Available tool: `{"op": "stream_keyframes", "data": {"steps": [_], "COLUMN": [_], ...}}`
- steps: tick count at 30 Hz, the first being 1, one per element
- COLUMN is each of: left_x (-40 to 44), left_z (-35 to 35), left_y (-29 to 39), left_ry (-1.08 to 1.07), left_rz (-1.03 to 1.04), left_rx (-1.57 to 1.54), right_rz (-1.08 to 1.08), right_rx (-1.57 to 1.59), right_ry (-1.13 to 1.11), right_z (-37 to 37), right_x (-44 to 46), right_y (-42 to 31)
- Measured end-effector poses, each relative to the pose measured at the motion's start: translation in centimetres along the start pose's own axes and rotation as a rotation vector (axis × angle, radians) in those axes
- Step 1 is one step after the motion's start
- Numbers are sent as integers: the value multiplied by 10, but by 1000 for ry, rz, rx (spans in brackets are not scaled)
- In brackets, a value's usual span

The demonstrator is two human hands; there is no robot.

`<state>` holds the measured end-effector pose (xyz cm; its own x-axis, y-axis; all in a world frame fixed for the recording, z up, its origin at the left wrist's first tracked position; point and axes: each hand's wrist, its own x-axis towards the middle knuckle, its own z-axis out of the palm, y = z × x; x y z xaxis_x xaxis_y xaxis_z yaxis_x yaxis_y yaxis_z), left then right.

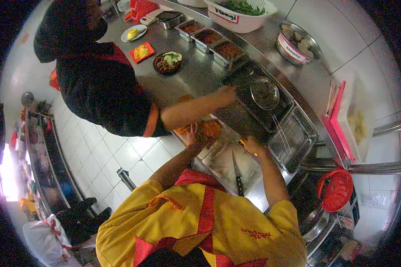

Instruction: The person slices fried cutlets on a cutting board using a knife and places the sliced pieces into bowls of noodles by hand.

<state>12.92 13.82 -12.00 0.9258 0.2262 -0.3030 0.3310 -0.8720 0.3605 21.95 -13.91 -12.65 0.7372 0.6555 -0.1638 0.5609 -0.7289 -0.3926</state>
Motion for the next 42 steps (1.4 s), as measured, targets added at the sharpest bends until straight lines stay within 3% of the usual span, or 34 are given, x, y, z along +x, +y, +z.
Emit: {"op": "stream_keyframes", "data": {"steps": [2,5,9,11,13,17,20,25,27,29,30,32,35,38,42], "left_x": [-5,-7,-5,-9,-12,-16,-13,-14,-13,-8,-11,-21,-20,-6,-11], "left_z": [13,14,49,44,34,17,31,13,19,38,33,13,20,51,12], "left_y": [-7,-19,-42,-42,-40,-36,-45,-39,-44,-60,-58,-52,-59,-64,-56], "left_ry": [170,150,233,372,306,177,265,151,113,395,393,-25,104,298,47], "left_rz": [87,162,267,346,349,319,375,320,304,502,501,225,298,331,247], "left_rx": [-29,47,132,-36,2,-7,-49,-26,-10,48,48,-2,273,305,142], "right_rz": [150,299,266,283,319,258,247,289,283,276,294,311,245,112,202], "right_rx": [192,381,344,347,124,109,70,13,-5,-23,21,64,-127,-235,-227], "right_ry": [-142,-288,-331,-360,-388,-338,-196,-432,-381,-329,-253,-179,-175,-521,-372], "right_z": [-5,-17,-24,-19,-25,6,30,-21,-4,10,16,19,4,-13,36], "right_x": [13,25,32,38,45,55,60,70,73,74,72,72,76,84,85], "right_y": [3,0,-9,-6,-21,-12,2,-59,-48,-42,-41,-43,-55,-65,-26]}}
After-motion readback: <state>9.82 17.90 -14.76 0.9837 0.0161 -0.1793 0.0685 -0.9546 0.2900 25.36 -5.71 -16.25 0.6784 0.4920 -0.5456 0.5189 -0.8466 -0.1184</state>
